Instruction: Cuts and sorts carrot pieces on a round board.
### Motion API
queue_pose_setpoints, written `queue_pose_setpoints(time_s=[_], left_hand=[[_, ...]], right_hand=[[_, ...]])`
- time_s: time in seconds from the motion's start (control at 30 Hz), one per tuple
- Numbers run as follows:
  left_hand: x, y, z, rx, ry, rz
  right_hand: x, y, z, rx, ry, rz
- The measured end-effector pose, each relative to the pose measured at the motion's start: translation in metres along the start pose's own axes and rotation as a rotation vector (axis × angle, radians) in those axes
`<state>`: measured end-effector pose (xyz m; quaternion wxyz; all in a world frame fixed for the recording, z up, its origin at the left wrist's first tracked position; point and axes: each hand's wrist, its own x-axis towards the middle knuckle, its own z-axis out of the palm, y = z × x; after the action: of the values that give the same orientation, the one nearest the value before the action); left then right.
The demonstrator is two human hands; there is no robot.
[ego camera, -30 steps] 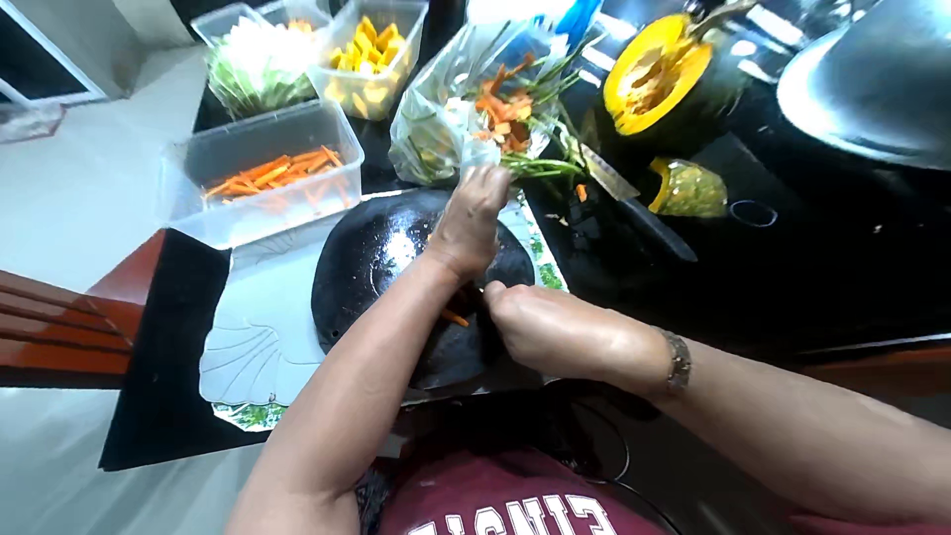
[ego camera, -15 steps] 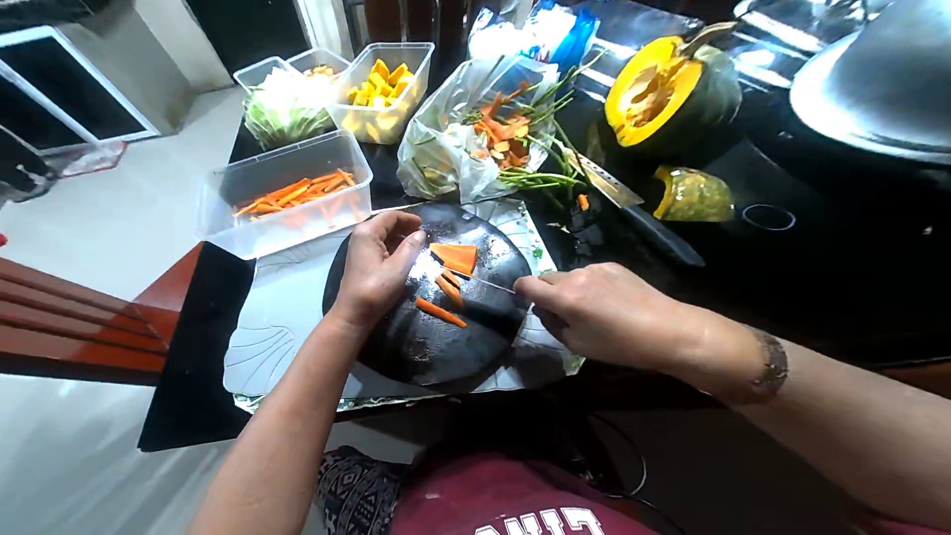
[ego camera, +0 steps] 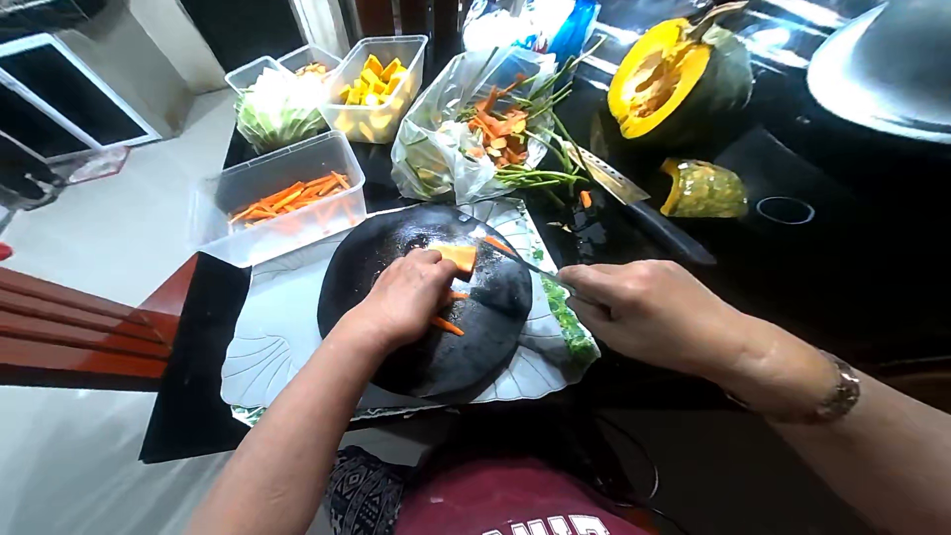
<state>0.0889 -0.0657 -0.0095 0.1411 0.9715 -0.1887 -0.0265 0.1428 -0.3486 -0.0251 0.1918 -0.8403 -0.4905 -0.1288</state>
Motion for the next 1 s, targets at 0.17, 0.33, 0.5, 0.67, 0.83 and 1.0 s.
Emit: queue_pose_setpoints(time_s=[0.17,0.33,0.5,0.67,0.83,1.0], left_hand=[[-0.006,0.01,-0.005,0.084,-0.036,0.014],[-0.014,0.001,-0.003,0.072,0.073,0.106],[-0.012,-0.043,-0.062,0.125,0.36,0.033],[-0.001,-0.069,-0.12,0.214,0.413,-0.348],[0.0,-0.011,-0.079,-0.143,0.268,-0.047],[0.0,0.0,-0.05,-0.297,0.002,-0.024]], right_hand=[[0.001,0.002,0.006,0.018,0.034,-0.025],[0.004,0.004,0.012,0.011,0.04,-0.042],[0.012,0.008,0.012,-0.052,0.005,-0.118],[0.027,0.0,0.005,-0.189,-0.028,-0.212],[0.039,-0.006,-0.002,-0.263,-0.055,-0.284],[0.045,-0.012,-0.005,-0.263,-0.059,-0.354]])
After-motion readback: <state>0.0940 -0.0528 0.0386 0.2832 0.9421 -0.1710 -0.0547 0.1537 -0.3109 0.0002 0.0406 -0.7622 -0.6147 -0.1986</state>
